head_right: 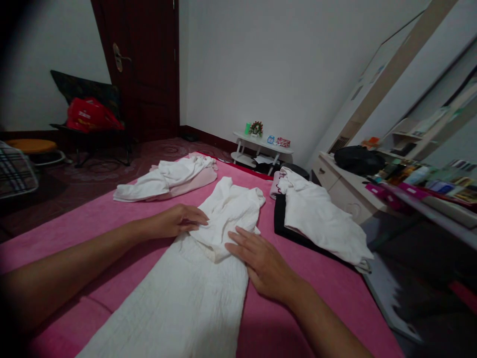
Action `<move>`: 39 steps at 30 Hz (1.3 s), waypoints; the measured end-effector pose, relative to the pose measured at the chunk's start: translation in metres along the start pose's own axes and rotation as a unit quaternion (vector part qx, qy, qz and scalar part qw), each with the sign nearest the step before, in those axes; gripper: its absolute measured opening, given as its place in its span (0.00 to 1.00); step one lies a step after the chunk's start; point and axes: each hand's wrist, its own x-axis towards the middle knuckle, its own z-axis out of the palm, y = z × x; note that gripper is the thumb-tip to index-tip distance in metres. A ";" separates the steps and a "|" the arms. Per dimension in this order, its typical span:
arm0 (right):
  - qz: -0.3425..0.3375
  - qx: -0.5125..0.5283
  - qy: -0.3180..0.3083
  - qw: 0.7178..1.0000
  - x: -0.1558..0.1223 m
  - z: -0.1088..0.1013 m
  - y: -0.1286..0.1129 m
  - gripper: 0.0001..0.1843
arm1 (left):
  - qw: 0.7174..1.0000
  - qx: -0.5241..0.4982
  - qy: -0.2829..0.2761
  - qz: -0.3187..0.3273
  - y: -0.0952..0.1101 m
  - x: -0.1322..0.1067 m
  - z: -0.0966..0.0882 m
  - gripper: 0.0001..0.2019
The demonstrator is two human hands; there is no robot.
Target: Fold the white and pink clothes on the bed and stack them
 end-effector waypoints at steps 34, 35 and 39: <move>0.004 0.181 0.074 0.981 -0.007 0.011 -0.038 0.13 | 0.995 0.023 -0.070 0.068 0.056 -0.034 -0.008 0.17; -0.015 0.173 0.073 0.982 -0.008 0.008 -0.041 0.13 | 0.994 0.015 -0.073 0.075 0.060 -0.033 -0.007 0.17; 0.012 0.235 0.100 0.967 0.001 -0.005 -0.040 0.10 | 0.992 -0.102 -0.070 0.013 0.072 -0.019 0.001 0.15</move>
